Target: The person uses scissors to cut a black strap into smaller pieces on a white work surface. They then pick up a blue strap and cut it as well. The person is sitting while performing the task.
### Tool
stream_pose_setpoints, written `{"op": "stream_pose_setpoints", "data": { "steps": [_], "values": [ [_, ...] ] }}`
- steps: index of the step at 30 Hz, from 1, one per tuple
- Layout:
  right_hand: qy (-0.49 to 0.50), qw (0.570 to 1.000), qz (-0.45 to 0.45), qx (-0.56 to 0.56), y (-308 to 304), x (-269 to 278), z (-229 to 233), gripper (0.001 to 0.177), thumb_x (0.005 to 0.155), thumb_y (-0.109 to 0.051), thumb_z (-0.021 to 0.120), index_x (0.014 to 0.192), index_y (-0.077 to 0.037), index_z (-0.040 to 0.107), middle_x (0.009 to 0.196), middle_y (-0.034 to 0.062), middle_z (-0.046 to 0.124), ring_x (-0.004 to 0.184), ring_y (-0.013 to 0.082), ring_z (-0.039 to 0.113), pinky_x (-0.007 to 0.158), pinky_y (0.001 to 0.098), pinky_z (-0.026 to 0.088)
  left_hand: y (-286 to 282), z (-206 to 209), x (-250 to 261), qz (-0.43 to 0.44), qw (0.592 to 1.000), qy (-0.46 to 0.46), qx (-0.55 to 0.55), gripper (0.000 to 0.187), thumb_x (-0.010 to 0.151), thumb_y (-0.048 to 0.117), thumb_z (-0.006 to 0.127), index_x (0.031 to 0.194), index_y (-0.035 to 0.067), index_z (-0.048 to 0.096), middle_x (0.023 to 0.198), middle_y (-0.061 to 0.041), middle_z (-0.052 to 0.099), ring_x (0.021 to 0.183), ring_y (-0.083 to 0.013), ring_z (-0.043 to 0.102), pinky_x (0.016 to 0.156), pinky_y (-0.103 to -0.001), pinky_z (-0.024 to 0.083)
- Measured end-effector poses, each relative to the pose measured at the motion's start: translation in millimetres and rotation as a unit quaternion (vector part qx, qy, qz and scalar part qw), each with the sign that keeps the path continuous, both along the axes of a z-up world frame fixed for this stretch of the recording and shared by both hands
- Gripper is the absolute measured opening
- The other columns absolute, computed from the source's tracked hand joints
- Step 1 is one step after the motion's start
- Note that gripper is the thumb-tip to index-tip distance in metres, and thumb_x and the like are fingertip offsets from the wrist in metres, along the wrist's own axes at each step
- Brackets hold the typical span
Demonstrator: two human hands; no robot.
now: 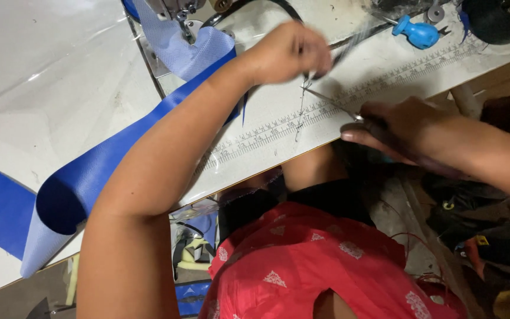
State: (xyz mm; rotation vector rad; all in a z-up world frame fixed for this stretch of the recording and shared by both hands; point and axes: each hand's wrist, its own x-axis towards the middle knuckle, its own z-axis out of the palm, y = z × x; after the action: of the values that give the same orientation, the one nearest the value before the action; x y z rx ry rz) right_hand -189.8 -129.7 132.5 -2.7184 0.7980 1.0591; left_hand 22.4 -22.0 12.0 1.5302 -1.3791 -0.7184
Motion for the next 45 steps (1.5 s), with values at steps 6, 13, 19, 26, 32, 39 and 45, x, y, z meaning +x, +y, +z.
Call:
{"op": "stream_pose_setpoints", "data": {
  "steps": [6, 13, 19, 26, 32, 39, 45],
  "values": [
    [0.035, 0.999, 0.033, 0.011, -1.1, -3.2, -2.3, 0.057, 0.094, -0.070, 0.044, 0.132, -0.029, 0.053, 0.110, 0.0232, 0.077, 0.107, 0.0484, 0.072, 0.094, 0.0484, 0.054, -14.3, -8.1, -0.8, 0.122, 0.977, 0.040, -0.170, 0.016, 0.098, 0.024, 0.076, 0.090, 0.010, 0.072, 0.074, 0.008, 0.053, 0.066, -0.0045, 0.042, 0.060, -0.023, 0.033],
    [-0.001, 0.999, 0.049, 0.020, -7.4, -6.5, -7.8, 0.051, 0.095, -0.066, 0.049, 0.120, -0.022, 0.058, 0.109, 0.0175, 0.076, 0.107, 0.0432, 0.070, 0.091, 0.0455, 0.052, 18.2, 19.6, 10.1, 0.001, 0.909, -0.409, -0.074, 0.007, 0.086, 0.028, 0.078, 0.090, 0.023, 0.075, 0.094, -0.005, 0.062, 0.091, -0.0323, 0.058, 0.070, -0.048, 0.043],
    [-0.042, 0.995, 0.078, 0.047, -7.3, -6.0, -8.5, 0.051, 0.095, -0.061, 0.051, 0.125, -0.020, 0.060, 0.128, 0.0129, 0.066, 0.120, 0.0396, 0.061, 0.101, 0.0441, 0.044, 20.9, 18.9, 8.6, -0.027, 0.906, -0.421, -0.041, 0.030, 0.084, 0.039, 0.079, 0.109, 0.021, 0.081, 0.100, -0.006, 0.063, 0.097, -0.0348, 0.061, 0.086, -0.053, 0.039],
    [0.013, 0.999, 0.040, 0.013, 0.8, -4.7, 1.5, 0.049, 0.097, -0.067, 0.047, 0.118, -0.024, 0.061, 0.108, 0.0172, 0.077, 0.104, 0.0427, 0.073, 0.090, 0.0453, 0.053, 20.7, 22.8, 9.0, -0.067, 0.924, -0.377, -0.011, 0.028, 0.074, 0.040, 0.089, 0.100, 0.030, 0.084, 0.102, 0.000, 0.067, 0.097, -0.0294, 0.062, 0.084, -0.051, 0.040],
    [0.015, 0.998, 0.059, 0.005, -3.3, -5.5, -3.7, 0.052, 0.096, -0.069, 0.046, 0.119, -0.024, 0.058, 0.105, 0.0226, 0.076, 0.101, 0.0474, 0.072, 0.087, 0.0485, 0.054, 6.9, 8.3, 0.1, 0.007, 0.902, -0.413, -0.125, 0.020, 0.101, 0.016, 0.062, 0.086, 0.008, 0.072, 0.087, -0.009, 0.067, 0.069, -0.0314, 0.067, 0.067, -0.049, 0.051],
    [-0.012, 0.998, 0.045, 0.040, -11.8, -5.9, -11.8, 0.050, 0.095, -0.064, 0.053, 0.122, -0.022, 0.059, 0.113, 0.0196, 0.075, 0.112, 0.0449, 0.069, 0.095, 0.0467, 0.052, 3.3, 5.5, 8.8, 0.141, 0.928, -0.341, -0.048, 0.022, 0.104, 0.027, 0.063, 0.088, 0.013, 0.061, 0.094, -0.004, 0.063, 0.076, -0.0353, 0.063, 0.065, -0.051, 0.045],
    [-0.070, 0.994, -0.034, 0.073, -25.6, -6.1, -13.0, 0.040, 0.094, -0.049, 0.064, 0.123, -0.021, 0.063, 0.119, 0.0124, 0.077, 0.102, 0.0347, 0.073, 0.088, 0.0425, 0.051, -1.6, 2.5, 14.3, 0.151, 0.956, -0.250, 0.010, 0.018, 0.099, 0.035, 0.070, 0.085, 0.024, 0.065, 0.081, 0.009, 0.067, 0.075, -0.0198, 0.062, 0.072, -0.036, 0.043]
  ]
}}
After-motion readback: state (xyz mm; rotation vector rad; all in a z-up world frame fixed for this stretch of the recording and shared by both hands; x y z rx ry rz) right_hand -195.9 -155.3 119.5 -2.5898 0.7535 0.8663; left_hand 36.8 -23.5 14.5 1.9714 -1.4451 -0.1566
